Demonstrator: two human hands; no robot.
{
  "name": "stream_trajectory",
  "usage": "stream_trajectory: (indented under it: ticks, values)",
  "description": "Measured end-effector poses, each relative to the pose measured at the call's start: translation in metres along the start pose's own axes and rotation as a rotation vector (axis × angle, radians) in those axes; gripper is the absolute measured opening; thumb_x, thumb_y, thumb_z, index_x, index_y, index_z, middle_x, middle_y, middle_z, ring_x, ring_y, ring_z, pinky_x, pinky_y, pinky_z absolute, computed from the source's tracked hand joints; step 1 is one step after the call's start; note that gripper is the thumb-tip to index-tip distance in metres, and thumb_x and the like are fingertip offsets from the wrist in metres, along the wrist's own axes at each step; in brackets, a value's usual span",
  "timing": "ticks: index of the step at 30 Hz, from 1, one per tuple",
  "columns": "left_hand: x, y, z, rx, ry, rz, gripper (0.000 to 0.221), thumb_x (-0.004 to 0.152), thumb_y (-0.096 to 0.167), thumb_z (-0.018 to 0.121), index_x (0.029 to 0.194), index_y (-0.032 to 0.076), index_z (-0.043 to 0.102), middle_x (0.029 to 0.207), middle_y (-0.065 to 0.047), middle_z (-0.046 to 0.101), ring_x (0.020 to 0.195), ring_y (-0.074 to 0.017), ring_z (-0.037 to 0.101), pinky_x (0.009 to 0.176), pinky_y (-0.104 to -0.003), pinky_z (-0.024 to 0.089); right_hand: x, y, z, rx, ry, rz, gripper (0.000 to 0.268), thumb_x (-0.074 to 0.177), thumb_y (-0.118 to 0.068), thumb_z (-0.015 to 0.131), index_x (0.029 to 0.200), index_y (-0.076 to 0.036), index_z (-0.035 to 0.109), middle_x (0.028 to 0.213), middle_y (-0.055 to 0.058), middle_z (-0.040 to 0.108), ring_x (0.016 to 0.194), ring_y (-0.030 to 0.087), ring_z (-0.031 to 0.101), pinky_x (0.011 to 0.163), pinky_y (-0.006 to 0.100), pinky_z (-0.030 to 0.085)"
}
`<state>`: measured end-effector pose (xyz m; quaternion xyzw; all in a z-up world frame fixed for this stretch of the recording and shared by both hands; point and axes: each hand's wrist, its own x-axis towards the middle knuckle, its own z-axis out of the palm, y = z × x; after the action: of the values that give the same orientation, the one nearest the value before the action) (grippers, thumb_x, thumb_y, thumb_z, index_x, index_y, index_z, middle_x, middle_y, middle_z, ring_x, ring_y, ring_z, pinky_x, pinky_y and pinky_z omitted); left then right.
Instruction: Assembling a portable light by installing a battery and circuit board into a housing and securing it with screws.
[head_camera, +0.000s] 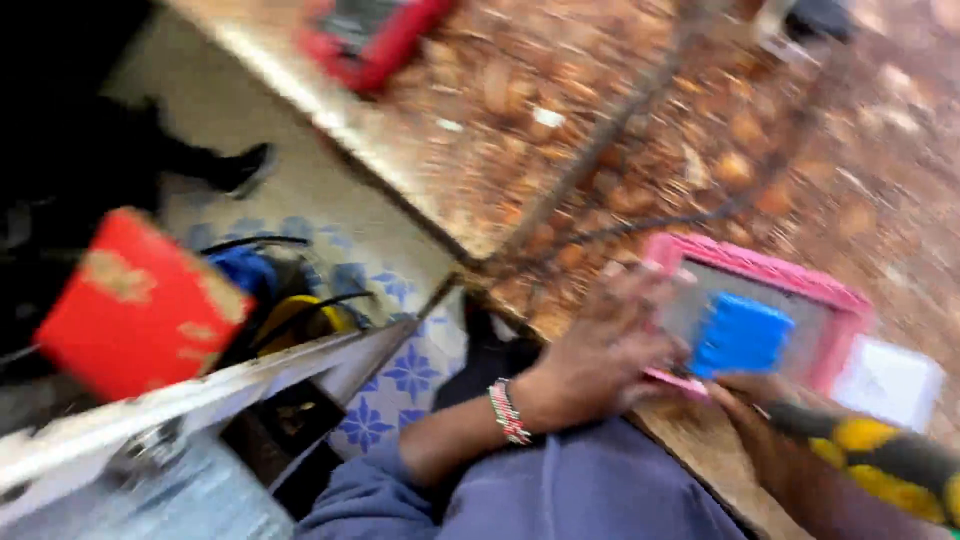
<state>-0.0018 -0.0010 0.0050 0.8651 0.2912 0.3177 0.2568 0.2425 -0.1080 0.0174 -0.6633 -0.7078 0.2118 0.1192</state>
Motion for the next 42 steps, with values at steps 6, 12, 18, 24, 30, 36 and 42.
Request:
stream_trajectory:
  ticks: [6, 12, 18, 24, 30, 36, 42]
  values:
    - [-0.002, 0.009, 0.004, 0.033, 0.011, -0.065, 0.042, 0.081, 0.059, 0.065, 0.102, 0.023, 0.074, 0.164, -0.011, 0.037, 0.158, -0.0352, 0.034, 0.138, -0.057, 0.022, 0.024, -0.068, -0.030, -0.278, 0.140, 0.132, 0.023, 0.099, -0.038, 0.076, 0.082, -0.022, 0.072, 0.074, -0.001, 0.071, 0.076, 0.014, 0.070, 0.067, 0.029, 0.049]
    - [-0.001, 0.006, 0.027, -0.051, 0.164, 0.010, 0.032, 0.088, 0.046, 0.070, 0.100, 0.018, 0.077, 0.140, -0.002, 0.059, 0.143, -0.0279, 0.053, 0.135, -0.054, 0.029, 0.028, -0.069, -0.034, -0.407, 0.145, -0.077, 0.058, 0.102, -0.033, 0.072, 0.053, -0.014, 0.048, 0.050, 0.003, 0.050, 0.047, 0.011, 0.050, 0.062, 0.029, 0.045]
    - [-0.002, 0.003, 0.036, -0.151, 0.114, -0.015, 0.024, 0.095, 0.042, 0.064, 0.101, 0.025, 0.081, 0.114, 0.008, 0.077, 0.131, -0.0207, 0.065, 0.136, -0.052, 0.024, 0.029, -0.045, -0.042, -0.197, 0.078, -0.039, 0.030, 0.084, -0.043, 0.072, 0.110, -0.029, 0.076, 0.107, -0.006, 0.077, 0.104, 0.016, 0.074, 0.093, 0.033, 0.058]
    - [-0.003, 0.004, 0.035, -0.036, -0.012, 0.027, 0.024, 0.096, 0.035, 0.060, 0.103, 0.024, 0.080, 0.113, 0.008, 0.077, 0.131, -0.0191, 0.062, 0.133, -0.053, 0.014, 0.031, 0.014, -0.020, 0.395, -0.081, -0.335, 0.032, 0.092, -0.030, 0.059, 0.112, -0.017, 0.080, 0.118, 0.000, 0.083, 0.111, 0.011, 0.079, 0.098, 0.026, 0.060]
    - [0.015, 0.010, -0.022, -0.253, -0.177, 0.004, 0.046, 0.103, 0.047, 0.048, 0.143, 0.026, 0.057, 0.140, -0.002, 0.067, 0.141, -0.0259, 0.059, 0.132, -0.063, 0.020, 0.025, -0.067, -0.055, 0.245, 0.173, -0.105, 0.014, 0.082, -0.016, 0.074, 0.091, -0.008, 0.080, 0.101, 0.003, 0.081, 0.097, 0.014, 0.077, 0.096, 0.029, 0.058]
    - [0.041, 0.041, -0.069, -0.645, -0.203, 0.111, 0.052, 0.103, 0.050, 0.060, 0.148, 0.025, 0.052, 0.145, 0.002, 0.064, 0.136, -0.0221, 0.063, 0.123, -0.041, 0.045, 0.008, -0.041, -0.049, -0.012, 0.120, -0.143, 0.020, 0.093, -0.033, 0.066, 0.108, -0.030, 0.078, 0.111, -0.010, 0.075, 0.110, 0.014, 0.071, 0.101, 0.033, 0.052]
    - [0.063, 0.049, -0.061, -0.674, -0.126, 0.172, 0.033, 0.093, 0.041, 0.072, 0.117, 0.019, 0.067, 0.114, 0.006, 0.072, 0.103, -0.0187, 0.066, 0.115, -0.042, 0.041, 0.006, -0.038, -0.063, 0.132, -0.015, 0.034, 0.029, 0.086, -0.031, 0.070, 0.113, -0.022, 0.070, 0.114, -0.001, 0.073, 0.108, 0.017, 0.069, 0.097, 0.035, 0.053]
